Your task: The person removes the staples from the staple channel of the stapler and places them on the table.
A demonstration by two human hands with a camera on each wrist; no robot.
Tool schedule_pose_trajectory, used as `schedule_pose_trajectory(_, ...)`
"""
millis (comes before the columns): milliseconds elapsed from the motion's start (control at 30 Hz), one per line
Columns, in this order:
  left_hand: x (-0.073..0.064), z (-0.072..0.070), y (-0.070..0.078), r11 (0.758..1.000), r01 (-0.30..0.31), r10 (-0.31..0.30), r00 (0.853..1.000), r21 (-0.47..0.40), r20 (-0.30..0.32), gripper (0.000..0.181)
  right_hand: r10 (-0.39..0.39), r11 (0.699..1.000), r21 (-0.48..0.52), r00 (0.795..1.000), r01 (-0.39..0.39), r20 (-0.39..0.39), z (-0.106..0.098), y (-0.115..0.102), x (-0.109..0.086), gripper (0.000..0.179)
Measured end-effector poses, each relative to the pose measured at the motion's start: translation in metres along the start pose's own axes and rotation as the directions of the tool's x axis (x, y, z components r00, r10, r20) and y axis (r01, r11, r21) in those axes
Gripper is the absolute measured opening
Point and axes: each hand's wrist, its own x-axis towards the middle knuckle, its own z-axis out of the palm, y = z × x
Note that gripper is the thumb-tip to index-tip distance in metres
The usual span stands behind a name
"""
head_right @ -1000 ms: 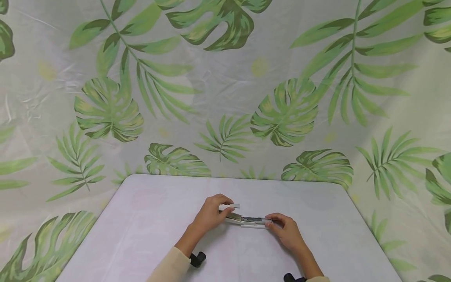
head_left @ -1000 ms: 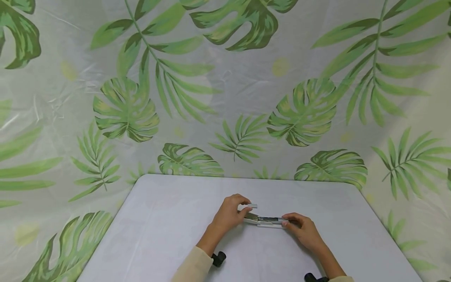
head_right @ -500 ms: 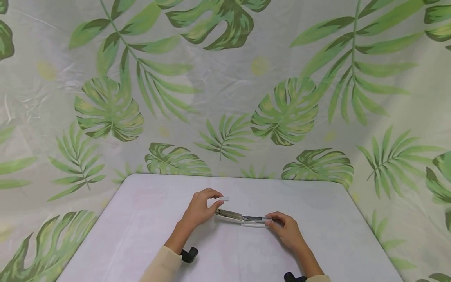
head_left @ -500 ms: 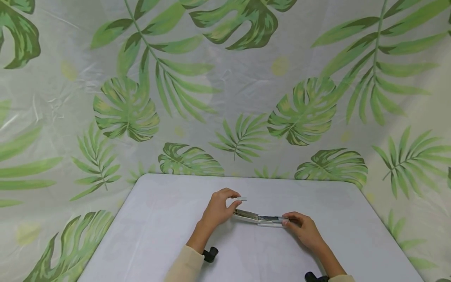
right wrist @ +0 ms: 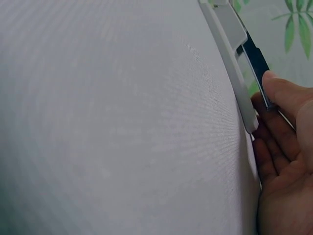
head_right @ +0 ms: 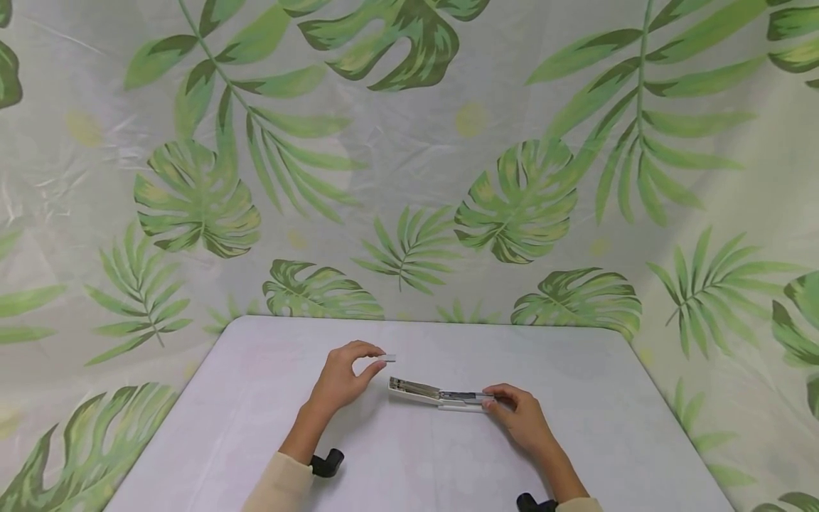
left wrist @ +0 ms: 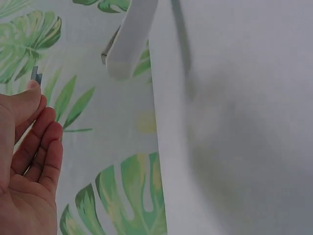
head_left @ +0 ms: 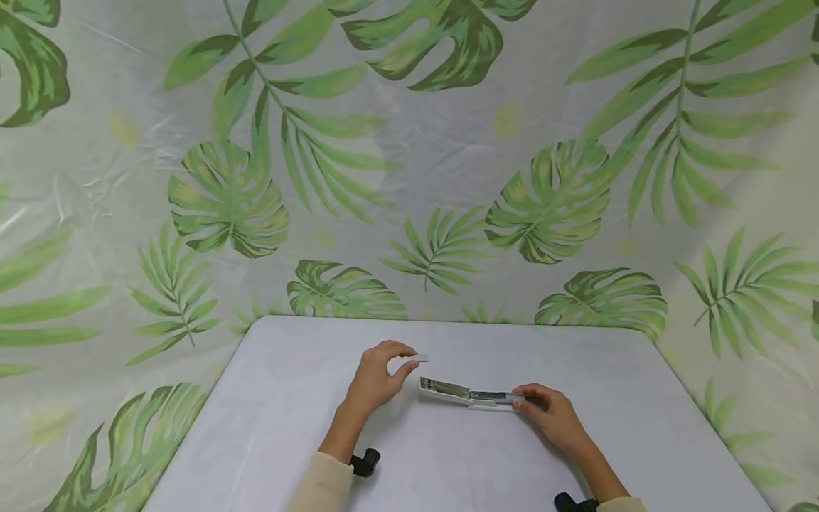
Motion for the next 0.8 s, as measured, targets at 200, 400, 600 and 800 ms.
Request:
schedule_pose_trajectory(200, -0.009, -0.003, -0.011, 1.0, 0.029, -0.029, 1.0, 0.004, 0.009, 0.019, 0.006, 1.0, -0.007, 1.0, -0.006, 0.001, -0.001, 0.0, 0.001, 0.025)
schedule_pose_trajectory(400, -0.016, -0.008, -0.024, 0.999, 0.046, -0.046, 0.998, 0.006, 0.039, 0.019, 0.014, 1.0, -0.003, 1.0, -0.014, -0.001, -0.001, 0.001, 0.003, 0.027)
schedule_pose_trajectory(600, -0.024, -0.011, -0.039, 1.0, 0.019, -0.018, 0.998, -0.009, 0.055, 0.018, 0.006, 1.0, 0.005, 1.0, -0.006, -0.001, 0.0, 0.002, 0.002, 0.027)
schedule_pose_trajectory(800, -0.03, -0.012, -0.051, 0.999, 0.043, -0.04, 0.994, -0.029, 0.103, 0.019, 0.006, 1.0, 0.011, 1.0, -0.006, -0.003, 0.002, 0.002, 0.001, 0.025)
